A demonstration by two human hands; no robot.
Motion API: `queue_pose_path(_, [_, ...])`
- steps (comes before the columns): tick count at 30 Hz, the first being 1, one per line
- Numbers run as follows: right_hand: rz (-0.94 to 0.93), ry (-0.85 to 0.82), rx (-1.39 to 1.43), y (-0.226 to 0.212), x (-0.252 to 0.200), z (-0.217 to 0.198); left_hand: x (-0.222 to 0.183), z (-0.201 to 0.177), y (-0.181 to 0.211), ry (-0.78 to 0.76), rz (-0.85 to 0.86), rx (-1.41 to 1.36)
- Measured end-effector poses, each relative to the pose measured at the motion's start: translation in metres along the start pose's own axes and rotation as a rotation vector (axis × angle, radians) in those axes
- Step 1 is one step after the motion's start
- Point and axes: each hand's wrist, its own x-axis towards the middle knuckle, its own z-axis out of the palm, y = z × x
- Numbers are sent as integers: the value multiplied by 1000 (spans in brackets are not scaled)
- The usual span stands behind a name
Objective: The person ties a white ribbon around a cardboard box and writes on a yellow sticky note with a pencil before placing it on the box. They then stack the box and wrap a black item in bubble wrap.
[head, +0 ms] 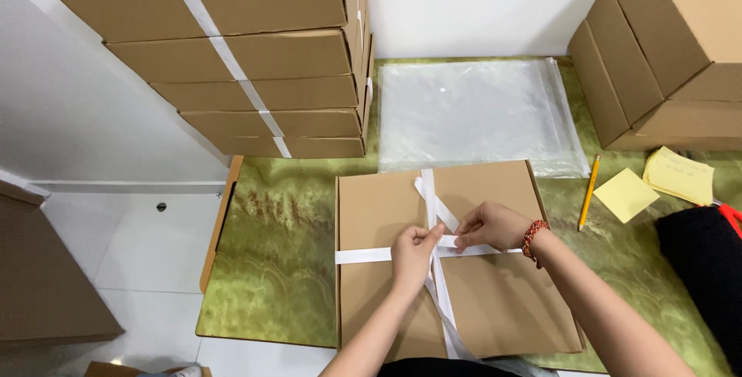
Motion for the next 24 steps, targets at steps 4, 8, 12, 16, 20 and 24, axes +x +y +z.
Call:
queue_pose_path(4, [-103,175,-336,13,-17,-1,11,-9,-1,-105,45,56])
queue_pose_path(8, [-41,116,-228,23,-47,-3,37,-8,-27,-190,61,162])
queue_pose_path(12, [149,116,-309,67,-71,-22,42,-3,-31,-216,91,222])
queue_pose_path(16, [263,110,-682,85,-100,-50,38,1,-25,-232,103,226])
queue_pose_path(20, [318,273,-602,21,-117,-50,43,1,-29,-231,99,249])
queue_pose_path(24, [70,213,230,-33,-84,-2,38,3,-21,-247,110,268])
